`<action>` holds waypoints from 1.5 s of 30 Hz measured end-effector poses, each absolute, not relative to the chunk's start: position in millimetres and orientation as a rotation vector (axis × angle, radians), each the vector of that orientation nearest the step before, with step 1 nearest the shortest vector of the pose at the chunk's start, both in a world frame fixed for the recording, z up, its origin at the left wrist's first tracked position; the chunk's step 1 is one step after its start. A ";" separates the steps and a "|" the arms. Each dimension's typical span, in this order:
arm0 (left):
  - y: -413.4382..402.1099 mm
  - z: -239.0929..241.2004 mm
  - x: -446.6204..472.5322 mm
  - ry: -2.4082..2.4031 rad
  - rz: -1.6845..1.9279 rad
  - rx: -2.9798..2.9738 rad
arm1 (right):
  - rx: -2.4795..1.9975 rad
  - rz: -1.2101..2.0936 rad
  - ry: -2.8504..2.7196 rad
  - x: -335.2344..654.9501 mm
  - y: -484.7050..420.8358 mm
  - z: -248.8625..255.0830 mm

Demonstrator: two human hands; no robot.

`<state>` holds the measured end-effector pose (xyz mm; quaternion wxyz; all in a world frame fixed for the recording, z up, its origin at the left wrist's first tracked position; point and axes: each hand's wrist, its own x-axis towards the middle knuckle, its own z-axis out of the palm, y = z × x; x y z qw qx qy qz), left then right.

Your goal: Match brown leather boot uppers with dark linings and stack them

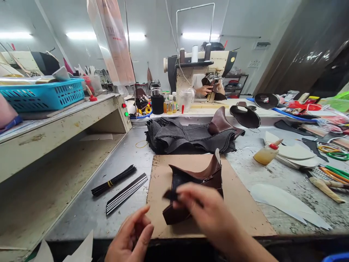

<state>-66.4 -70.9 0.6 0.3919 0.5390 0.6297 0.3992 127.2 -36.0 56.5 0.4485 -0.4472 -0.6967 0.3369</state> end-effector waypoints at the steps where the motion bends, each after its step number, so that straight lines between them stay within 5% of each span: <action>1: -68.1 -6.4 -63.7 1.637 1.037 1.295 | -1.071 0.822 -1.591 122.1 -20.9 65.6; 4: -60.2 -22.4 -45.0 1.525 1.021 1.164 | -0.920 0.903 -1.473 101.7 24.1 74.6; 15: -60.3 -38.3 -38.1 1.491 1.099 0.967 | -1.097 0.937 -2.740 119.7 45.8 33.1; 38: -52.0 -33.0 -39.1 1.411 1.012 1.043 | -1.116 0.982 -2.757 142.1 41.0 46.7; 45: -24.6 -5.0 -33.5 1.454 0.882 1.623 | -1.121 0.696 -2.636 142.7 27.5 42.9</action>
